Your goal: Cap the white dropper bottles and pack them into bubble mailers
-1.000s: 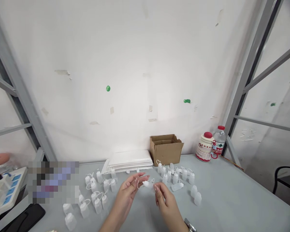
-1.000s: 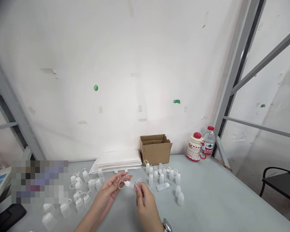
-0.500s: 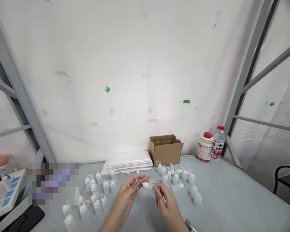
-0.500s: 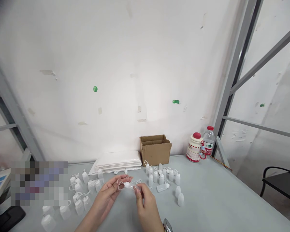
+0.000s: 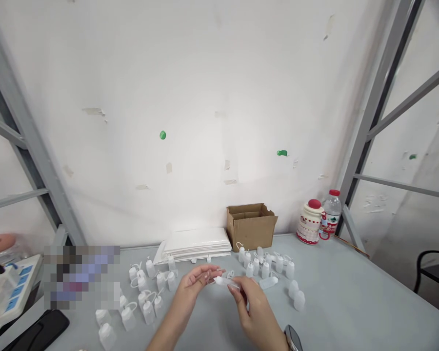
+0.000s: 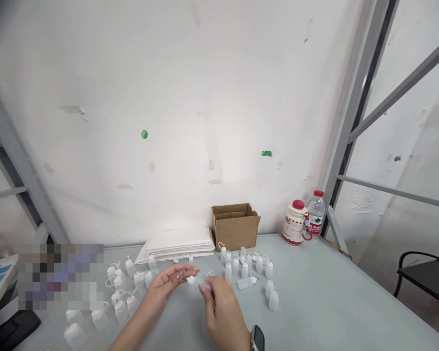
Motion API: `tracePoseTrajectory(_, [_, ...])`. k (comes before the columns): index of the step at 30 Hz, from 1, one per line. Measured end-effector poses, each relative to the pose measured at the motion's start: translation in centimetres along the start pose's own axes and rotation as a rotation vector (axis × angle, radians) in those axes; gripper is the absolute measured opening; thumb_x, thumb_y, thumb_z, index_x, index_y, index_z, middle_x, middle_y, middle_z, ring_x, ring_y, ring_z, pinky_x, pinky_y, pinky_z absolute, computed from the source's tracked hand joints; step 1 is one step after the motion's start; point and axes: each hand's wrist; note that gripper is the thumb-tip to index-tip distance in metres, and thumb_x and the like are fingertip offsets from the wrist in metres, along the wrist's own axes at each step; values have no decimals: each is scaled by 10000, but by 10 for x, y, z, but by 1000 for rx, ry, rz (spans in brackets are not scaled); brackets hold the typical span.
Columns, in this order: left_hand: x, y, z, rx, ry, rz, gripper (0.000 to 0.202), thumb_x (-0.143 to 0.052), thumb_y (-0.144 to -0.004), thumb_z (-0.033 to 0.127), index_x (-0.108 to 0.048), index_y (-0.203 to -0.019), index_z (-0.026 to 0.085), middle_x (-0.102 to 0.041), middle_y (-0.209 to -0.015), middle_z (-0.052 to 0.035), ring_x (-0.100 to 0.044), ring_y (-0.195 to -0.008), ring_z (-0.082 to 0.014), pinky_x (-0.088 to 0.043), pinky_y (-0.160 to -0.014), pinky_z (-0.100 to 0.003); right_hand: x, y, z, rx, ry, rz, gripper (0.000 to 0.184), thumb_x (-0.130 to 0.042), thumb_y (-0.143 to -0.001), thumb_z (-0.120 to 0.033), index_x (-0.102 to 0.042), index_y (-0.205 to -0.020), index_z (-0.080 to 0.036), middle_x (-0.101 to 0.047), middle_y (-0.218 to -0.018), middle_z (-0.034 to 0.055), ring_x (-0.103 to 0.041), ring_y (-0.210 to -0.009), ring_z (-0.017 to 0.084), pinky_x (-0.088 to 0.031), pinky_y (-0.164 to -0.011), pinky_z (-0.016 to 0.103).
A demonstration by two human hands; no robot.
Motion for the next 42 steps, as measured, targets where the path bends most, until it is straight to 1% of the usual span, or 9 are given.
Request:
tracePoseTrajectory(9, [-8,1,3,48,-31,19,323,-676,-606,467,-685,-758,182,-730,-877,-96,-635,-910,-265,-403,-915,-400,-5,2,1,-109,-110,-5,222,-416,-862,-376,-567,-853,-213,-605,-762,60,-528,-707,199,-401,-652,304])
tracePoseTrajectory(17, [-19,2,-9,73,311,130,363,-675,-627,466,-697,-789,142,-714,-940,-136,-611,-991,-285,-386,-957,-421,-14,-2,-2,-328,-360,-45,389,-372,-829,-550,-503,-722,-200,-462,-541,-25,-452,-529,142,-359,-539,250])
tracePoseTrajectory(22, [-20,3,-11,54,245,136,327,-694,-612,442,-714,-737,140,-723,-906,-130,-602,-1010,-285,-368,-985,-402,-17,-1,1,-358,-378,-36,415,-389,-800,-589,-508,-710,-201,-462,-534,-26,-448,-527,143,-353,-538,252])
tracePoseTrajectory(26, [-20,4,-10,29,138,159,330,-676,-617,458,-719,-731,150,-723,-915,-121,-604,-997,-285,-396,-955,-392,-16,-1,-2,-330,-403,-135,340,-454,-801,-524,-495,-698,-203,-516,-579,-14,-480,-556,144,-382,-562,254])
tracePoseTrajectory(32, [-26,2,-19,-37,-111,86,363,-591,-682,493,-716,-840,191,-720,-940,-81,-608,-961,-268,-420,-919,-378,-12,-5,-7,-220,-374,-202,247,-454,-842,-387,-526,-998,-209,-607,-854,43,-559,-795,187,-431,-734,306])
tracePoseTrajectory(35, [-18,0,-29,-100,-355,173,375,-499,-759,472,-672,-974,218,-656,-1099,-80,-540,-1081,-255,-363,-976,-388,9,-9,-2,-203,-252,-36,240,-455,-838,-408,-574,-919,-216,-603,-917,62,-546,-874,205,-417,-806,338])
tracePoseTrajectory(38, [-8,-3,-40,-138,-734,247,338,-540,-733,425,-687,-944,207,-612,-1156,-126,-494,-1119,-308,-307,-996,-460,52,-12,14,-155,-10,355,299,-557,-740,-489,-630,-834,-215,-567,-960,88,-503,-941,243,-389,-845,379])
tracePoseTrajectory(40, [-5,-6,-47,-168,-879,186,334,-535,-741,377,-667,-1001,215,-585,-1202,-125,-471,-1147,-316,-295,-997,-476,85,-11,32,-209,115,551,396,-548,-701,-557,-645,-848,-202,-557,-916,96,-517,-815,225,-430,-712,354])
tracePoseTrajectory(42, [-6,-8,-52,-211,-951,54,361,-504,-769,330,-607,-1106,250,-550,-1257,-88,-430,-1197,-301,-290,-1003,-471,113,-10,53,-334,186,575,455,-520,-686,-588,-645,-867,-189,-575,-872,91,-512,-686,191,-432,-624,332])
Point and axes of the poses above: each hand's wrist, its own y-axis away from the middle knuckle, its own x-axis out of the back of the hand, z = x × y
